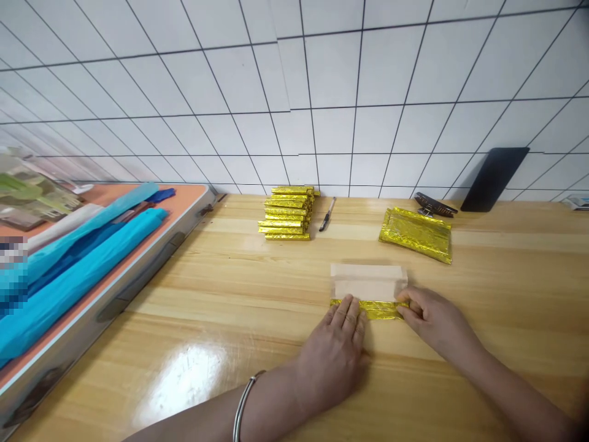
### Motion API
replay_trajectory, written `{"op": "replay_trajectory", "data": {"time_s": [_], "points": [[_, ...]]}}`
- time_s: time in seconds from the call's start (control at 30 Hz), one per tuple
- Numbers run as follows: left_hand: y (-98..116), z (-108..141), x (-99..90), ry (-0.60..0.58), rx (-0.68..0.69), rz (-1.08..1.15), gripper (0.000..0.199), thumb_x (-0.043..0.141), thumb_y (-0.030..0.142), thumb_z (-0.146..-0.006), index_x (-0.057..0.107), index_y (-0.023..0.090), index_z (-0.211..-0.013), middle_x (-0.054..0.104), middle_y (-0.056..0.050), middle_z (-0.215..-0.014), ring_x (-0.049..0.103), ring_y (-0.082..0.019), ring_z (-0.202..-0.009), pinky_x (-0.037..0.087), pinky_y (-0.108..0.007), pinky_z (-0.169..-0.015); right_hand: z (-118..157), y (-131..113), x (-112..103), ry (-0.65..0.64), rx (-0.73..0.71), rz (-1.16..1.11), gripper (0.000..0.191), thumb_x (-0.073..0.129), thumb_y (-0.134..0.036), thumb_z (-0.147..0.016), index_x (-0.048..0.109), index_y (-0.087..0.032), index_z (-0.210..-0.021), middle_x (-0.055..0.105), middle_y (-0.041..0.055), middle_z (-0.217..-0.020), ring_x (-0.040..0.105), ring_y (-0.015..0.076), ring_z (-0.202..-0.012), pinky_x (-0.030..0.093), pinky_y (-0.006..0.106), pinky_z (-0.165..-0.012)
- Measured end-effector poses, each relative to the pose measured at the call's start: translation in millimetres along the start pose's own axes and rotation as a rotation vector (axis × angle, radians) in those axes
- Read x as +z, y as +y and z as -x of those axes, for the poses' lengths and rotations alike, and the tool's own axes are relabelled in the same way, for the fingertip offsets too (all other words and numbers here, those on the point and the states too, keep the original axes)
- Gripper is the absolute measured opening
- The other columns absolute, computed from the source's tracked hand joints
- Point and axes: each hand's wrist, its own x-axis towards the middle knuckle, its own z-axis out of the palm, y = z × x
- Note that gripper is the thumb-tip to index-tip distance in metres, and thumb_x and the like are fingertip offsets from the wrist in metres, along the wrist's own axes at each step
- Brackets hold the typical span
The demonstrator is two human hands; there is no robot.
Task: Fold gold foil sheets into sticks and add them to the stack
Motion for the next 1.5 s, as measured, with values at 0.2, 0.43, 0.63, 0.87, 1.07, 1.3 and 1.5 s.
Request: {"op": "replay_trajectory", "data": {"time_s": [0.2, 0.43, 0.63, 0.87, 1.07, 1.3, 1.5], "points": [[1.6, -1.9, -2.8, -0.033, 0.011, 0.035, 0.052, 0.030, 0.041, -0.093, 0.046, 0.007, -0.128, 0.031, -0.016, -0.143, 0.024, -0.028, -0.134, 0.025, -0.042, -0.107, 1.2, -3.8, -4.6, 0.000, -0.030, -0.048, 0.007, 0.050, -0.025, -0.078, 0.056, -0.025, -0.082, 0.058, -0.0018, -0.067, 0.054, 0.0166, -0.063, 0.039, 0.026, -0.055], [3.1, -2.9, -4.8, -0.015, -0.006, 0.066, 0.055, 0.033, 0.045, -0.091, 0.037, 0.012, -0.134, 0.036, -0.015, -0.141, 0.030, -0.029, -0.130, 0.026, -0.045, -0.104, 0.2, -4.2, -5.8, -0.049, 0.006, -0.080, 0.011, 0.049, -0.026, -0.079, 0.055, -0.024, -0.088, 0.058, -0.0021, -0.066, 0.053, 0.0160, -0.060, 0.037, 0.025, -0.054], [2.4, -4.5, -8.9, -0.020, 0.003, 0.079, 0.047, 0.033, 0.044, -0.091, 0.044, 0.016, -0.128, 0.038, -0.007, -0.140, 0.030, -0.028, -0.129, 0.025, -0.044, -0.105, 0.2, -0.1, -5.9, -0.059, 0.027, -0.064, 0.017, 0.050, -0.029, -0.078, 0.056, -0.024, -0.093, 0.056, -0.0022, -0.066, 0.053, 0.0170, -0.065, 0.038, 0.026, -0.059], [4.5, -9.1, -6.4, 0.017, 0.018, 0.139, 0.044, 0.039, 0.040, -0.089, 0.047, 0.014, -0.123, 0.043, -0.008, -0.136, 0.032, -0.026, -0.127, 0.021, -0.042, -0.107, 1.9, 3.0, -5.0, -0.067, 0.046, -0.085, 0.023, 0.050, -0.030, -0.078, 0.055, -0.023, -0.099, 0.052, -0.0037, -0.062, 0.052, 0.0164, -0.063, 0.037, 0.026, -0.059], [5.8, -13.3, -5.0, 0.027, -0.025, 0.235, 0.053, 0.047, 0.044, -0.085, 0.041, 0.017, -0.129, 0.046, -0.009, -0.130, 0.040, -0.026, -0.117, 0.031, -0.041, -0.100, 0.2, 3.5, -6.3, -0.068, 0.050, -0.085, 0.023, 0.051, -0.029, -0.078, 0.055, -0.023, -0.100, 0.053, -0.0046, -0.061, 0.052, 0.0159, -0.062, 0.037, 0.026, -0.057], [6.2, -14.2, -10.8, 0.031, -0.015, 0.248, 0.052, 0.047, 0.047, -0.085, 0.041, 0.022, -0.130, 0.047, -0.007, -0.127, 0.041, -0.027, -0.111, 0.034, -0.043, -0.095, 7.4, -6.5, -17.1, 0.056, -0.037, 0.045, 0.021, 0.053, -0.026, -0.080, 0.059, -0.021, -0.099, 0.063, 0.0014, -0.077, 0.057, 0.0194, -0.077, 0.044, 0.031, -0.068], [4.4, -13.2, -7.2, 0.038, -0.020, 0.258, 0.048, 0.049, 0.047, -0.083, 0.049, 0.021, -0.123, 0.052, -0.008, -0.119, 0.045, -0.026, -0.107, 0.034, -0.043, -0.095, 36.2, -54.5, 3.5, 0.182, -0.341, 0.307, 0.035, 0.048, -0.034, -0.087, 0.059, -0.014, -0.113, 0.061, 0.0126, -0.114, 0.050, 0.0276, -0.108, 0.038, 0.043, -0.094]]}}
